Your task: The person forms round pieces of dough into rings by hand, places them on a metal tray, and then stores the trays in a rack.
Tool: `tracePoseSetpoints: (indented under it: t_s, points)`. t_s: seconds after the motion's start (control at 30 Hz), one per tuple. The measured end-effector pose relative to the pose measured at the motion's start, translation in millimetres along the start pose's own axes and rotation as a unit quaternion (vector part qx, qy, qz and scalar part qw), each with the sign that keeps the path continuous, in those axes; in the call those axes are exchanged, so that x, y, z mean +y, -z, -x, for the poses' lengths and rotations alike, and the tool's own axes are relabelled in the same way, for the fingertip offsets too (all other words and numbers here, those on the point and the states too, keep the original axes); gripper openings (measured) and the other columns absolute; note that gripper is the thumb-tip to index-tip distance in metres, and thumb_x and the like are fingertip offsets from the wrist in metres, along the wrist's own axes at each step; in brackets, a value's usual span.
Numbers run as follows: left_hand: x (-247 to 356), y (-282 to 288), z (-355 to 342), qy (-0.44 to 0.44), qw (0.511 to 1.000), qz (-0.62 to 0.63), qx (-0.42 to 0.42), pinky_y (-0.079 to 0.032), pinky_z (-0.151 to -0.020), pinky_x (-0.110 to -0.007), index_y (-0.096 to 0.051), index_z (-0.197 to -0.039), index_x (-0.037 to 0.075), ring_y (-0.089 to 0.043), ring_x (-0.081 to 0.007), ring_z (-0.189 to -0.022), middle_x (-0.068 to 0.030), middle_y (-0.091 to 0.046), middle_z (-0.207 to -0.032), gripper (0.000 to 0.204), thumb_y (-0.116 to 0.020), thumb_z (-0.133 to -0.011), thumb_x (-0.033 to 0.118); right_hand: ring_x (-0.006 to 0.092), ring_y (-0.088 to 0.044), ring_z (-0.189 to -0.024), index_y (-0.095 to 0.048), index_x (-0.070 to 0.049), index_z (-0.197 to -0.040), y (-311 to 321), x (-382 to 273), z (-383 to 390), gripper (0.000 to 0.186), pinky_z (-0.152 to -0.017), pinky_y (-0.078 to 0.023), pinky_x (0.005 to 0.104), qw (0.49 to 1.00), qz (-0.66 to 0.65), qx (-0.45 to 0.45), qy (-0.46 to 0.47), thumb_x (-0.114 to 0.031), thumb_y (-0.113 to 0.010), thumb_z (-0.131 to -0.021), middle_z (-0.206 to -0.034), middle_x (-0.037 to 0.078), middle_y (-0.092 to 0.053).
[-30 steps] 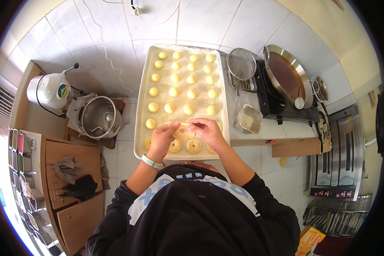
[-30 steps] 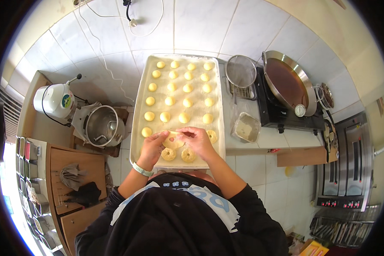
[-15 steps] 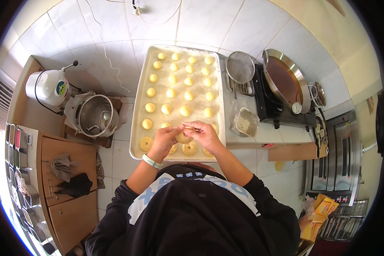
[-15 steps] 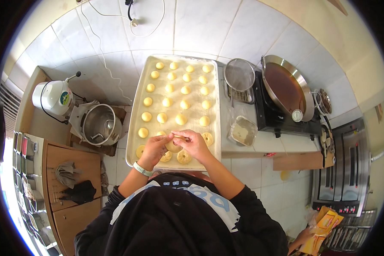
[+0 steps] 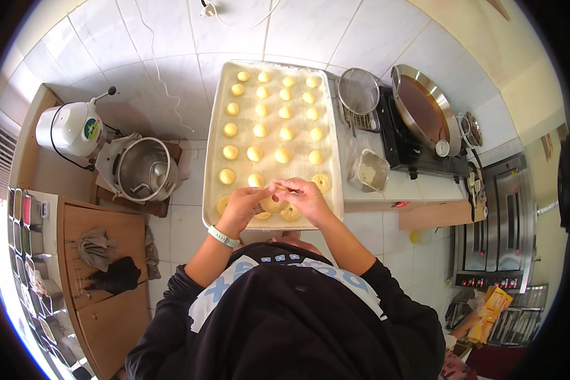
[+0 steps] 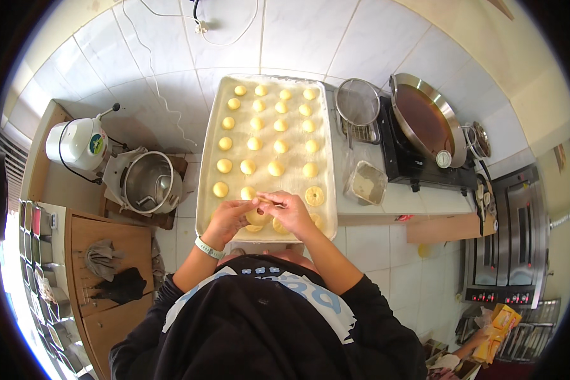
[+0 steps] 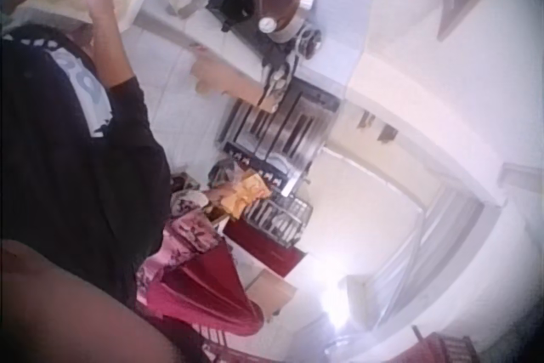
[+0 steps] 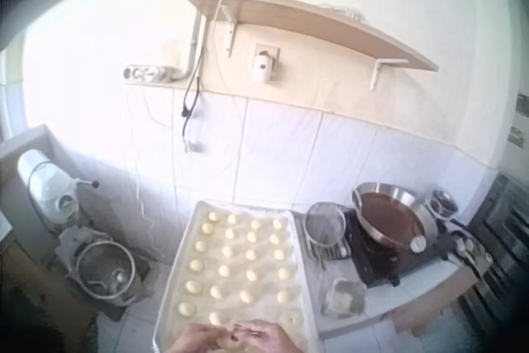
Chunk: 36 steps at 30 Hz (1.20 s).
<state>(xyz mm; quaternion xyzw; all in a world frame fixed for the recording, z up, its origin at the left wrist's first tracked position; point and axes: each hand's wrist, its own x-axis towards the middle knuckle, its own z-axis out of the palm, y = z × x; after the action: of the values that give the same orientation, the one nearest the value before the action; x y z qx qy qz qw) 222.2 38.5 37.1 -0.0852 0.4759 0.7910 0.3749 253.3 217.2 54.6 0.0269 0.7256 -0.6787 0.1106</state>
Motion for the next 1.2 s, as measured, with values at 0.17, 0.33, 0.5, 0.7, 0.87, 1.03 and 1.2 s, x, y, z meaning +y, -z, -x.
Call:
tracePoseSetpoints:
  t_s: [0.17,0.33,0.5,0.7,0.87,1.03,1.2]
  points:
    - [4,15,11,-0.013,1.000,0.009,0.023,-0.049,-0.064,-0.022,-0.061,-0.095,-0.009,-0.061,-0.0136,-0.071,-0.0103,-0.064,-0.085,0.037,-0.066,-0.083,0.026,0.0145,-0.062,-0.093,-0.056,0.002,-0.116,-19,2,5,0.037,-0.080,-0.046,0.0242,0.997,-0.071,-0.013,-0.041,-0.005,-0.064,-0.081,-0.101,0.010,-0.063]
    - [2,36,19,0.007,0.999,-0.041,0.031,-0.049,-0.063,-0.023,-0.061,-0.094,-0.009,-0.062,-0.0139,-0.071,-0.0103,-0.064,-0.084,0.041,-0.067,-0.082,0.029,0.0127,-0.062,-0.084,-0.056,0.004,-0.115,-44,3,4,0.038,-0.079,-0.047,0.0237,0.996,-0.052,-0.012,-0.067,-0.007,-0.066,-0.080,-0.095,0.008,-0.065]
    - [0,49,22,0.037,0.985,-0.166,0.040,-0.052,-0.067,-0.027,-0.060,-0.097,-0.009,-0.065,-0.0187,-0.077,-0.0136,-0.064,-0.088,0.045,-0.062,-0.085,0.034,0.0101,-0.060,-0.076,-0.060,0.003,-0.109,-51,25,1,0.036,-0.073,-0.048,0.0234,0.980,-0.081,-0.099,-0.155,-0.012,-0.070,-0.078,-0.089,0.006,-0.066]
    - [-7,73,30,-0.032,0.988,-0.065,0.134,-0.051,-0.076,-0.029,-0.058,-0.102,-0.008,-0.064,-0.0209,-0.086,-0.0148,-0.064,-0.092,0.046,-0.057,-0.088,0.036,0.0112,-0.061,-0.072,-0.064,0.002,-0.099,5,73,-21,0.030,-0.065,-0.049,0.0250,0.971,-0.031,0.032,-0.235,-0.014,-0.071,-0.075,-0.086,0.005,-0.066]
    - [-9,79,20,-0.059,0.986,-0.027,0.152,-0.050,-0.078,-0.029,-0.058,-0.101,-0.006,-0.064,-0.0219,-0.086,-0.0149,-0.064,-0.092,0.041,-0.055,-0.090,0.033,0.0138,-0.062,-0.070,-0.066,0.001,-0.095,43,98,-48,0.024,-0.063,-0.049,0.0267,0.974,-0.014,0.111,-0.196,-0.008,-0.067,-0.073,-0.078,0.005,-0.066]
    - [0,67,12,-0.080,0.982,-0.033,0.168,-0.050,-0.078,-0.030,-0.059,-0.099,-0.005,-0.064,-0.0233,-0.085,-0.0138,-0.064,-0.091,0.034,-0.055,-0.090,0.028,0.0229,-0.063,-0.069,-0.067,-0.002,-0.089,55,103,-61,0.019,-0.063,-0.049,0.0310,0.953,0.264,0.130,-0.076,-0.009,-0.067,-0.071,-0.077,0.013,-0.066]
    - [-7,78,5,-0.105,0.970,0.033,0.217,-0.050,-0.077,-0.030,-0.060,-0.098,-0.005,-0.064,-0.0225,-0.083,-0.0139,-0.064,-0.090,0.032,-0.056,-0.089,0.025,0.0334,-0.061,-0.068,-0.066,-0.002,-0.085,124,52,-39,0.015,-0.060,-0.047,0.0373,0.882,0.359,0.293,0.082,-0.007,-0.057,-0.074,-0.073,0.019,-0.062]
